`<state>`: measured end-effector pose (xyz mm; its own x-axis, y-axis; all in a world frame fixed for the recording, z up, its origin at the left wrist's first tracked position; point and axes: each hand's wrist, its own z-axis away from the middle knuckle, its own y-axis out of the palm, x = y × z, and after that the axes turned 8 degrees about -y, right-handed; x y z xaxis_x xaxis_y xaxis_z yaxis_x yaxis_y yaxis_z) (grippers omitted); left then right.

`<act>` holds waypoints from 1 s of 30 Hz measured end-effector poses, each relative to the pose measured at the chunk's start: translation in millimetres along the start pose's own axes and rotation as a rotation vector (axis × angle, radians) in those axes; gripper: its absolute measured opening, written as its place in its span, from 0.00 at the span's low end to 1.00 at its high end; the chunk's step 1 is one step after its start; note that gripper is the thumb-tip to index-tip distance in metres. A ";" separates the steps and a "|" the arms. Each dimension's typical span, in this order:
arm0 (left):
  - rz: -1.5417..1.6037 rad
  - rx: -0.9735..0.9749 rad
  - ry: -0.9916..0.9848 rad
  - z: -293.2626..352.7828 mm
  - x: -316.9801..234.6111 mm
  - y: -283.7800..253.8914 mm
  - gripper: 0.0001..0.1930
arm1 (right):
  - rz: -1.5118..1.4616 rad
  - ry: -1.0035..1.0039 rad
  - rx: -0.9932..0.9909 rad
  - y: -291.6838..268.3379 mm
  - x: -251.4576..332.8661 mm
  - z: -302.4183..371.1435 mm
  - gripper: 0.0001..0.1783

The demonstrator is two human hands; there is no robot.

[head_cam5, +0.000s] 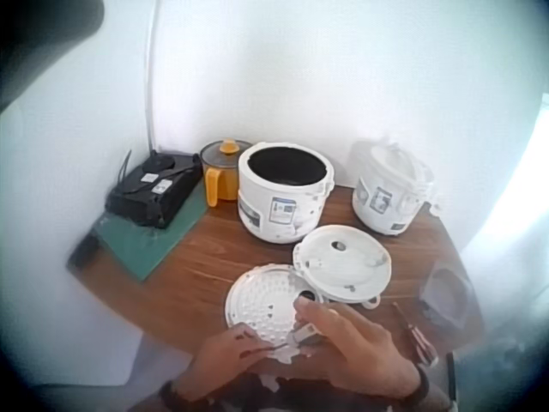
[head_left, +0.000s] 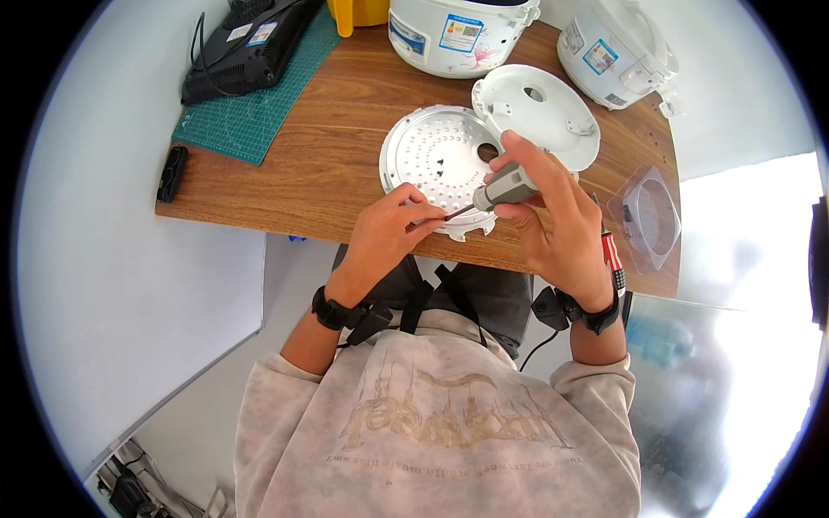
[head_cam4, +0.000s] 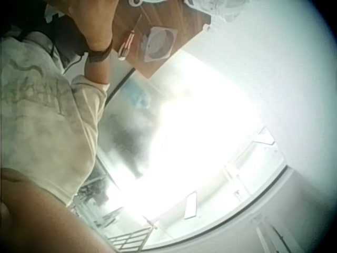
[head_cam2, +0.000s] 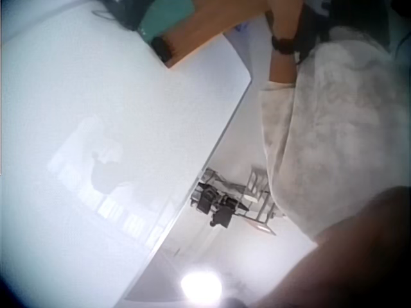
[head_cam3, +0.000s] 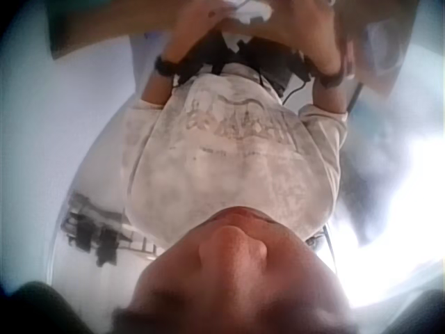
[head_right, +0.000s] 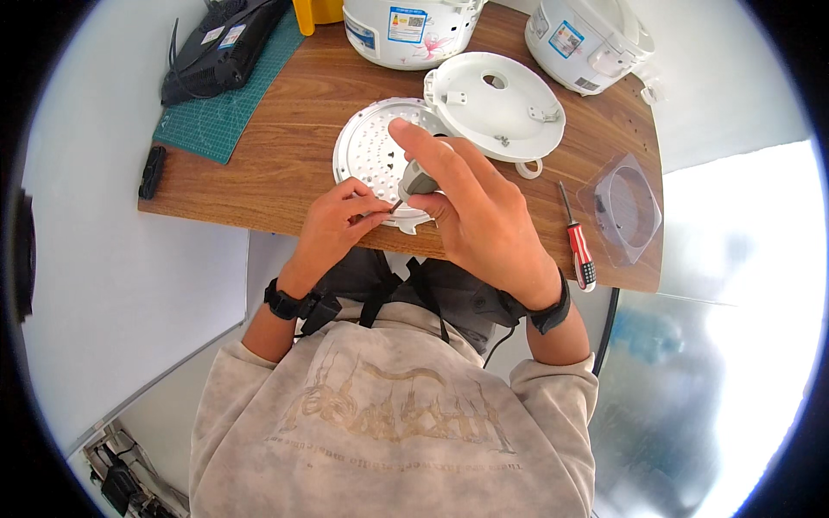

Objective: The person uses a screwdriver to fasten screws into a white circular plastic component, likely a lid or base for a rice cooker. They systematically tighten multiple screws around the perimeter of the part.

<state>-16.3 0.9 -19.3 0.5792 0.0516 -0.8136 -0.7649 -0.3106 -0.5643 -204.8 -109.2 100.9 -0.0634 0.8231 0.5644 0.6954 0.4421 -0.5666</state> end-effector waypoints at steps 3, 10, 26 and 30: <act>0.005 0.010 0.002 0.2 2.4 -0.5 0.09 | -0.008 -0.018 0.006 0.6 -1.0 -0.7 0.40; 0.007 0.039 -0.017 0.4 6.0 -1.2 0.12 | -0.019 -0.019 0.010 3.7 -2.9 0.5 0.41; -0.019 0.070 -0.041 0.5 4.7 -1.6 0.11 | 0.011 -0.025 0.019 7.2 -6.7 -0.1 0.39; -0.018 0.079 -0.064 0.8 3.3 -2.3 0.10 | 0.024 -0.032 0.018 7.8 -7.9 0.1 0.39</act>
<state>-12.9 2.5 -20.8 0.5757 0.1181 -0.8091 -0.7758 -0.2337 -0.5861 -199.0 -112.2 91.9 -0.0701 0.8442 0.5315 0.6837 0.4286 -0.5906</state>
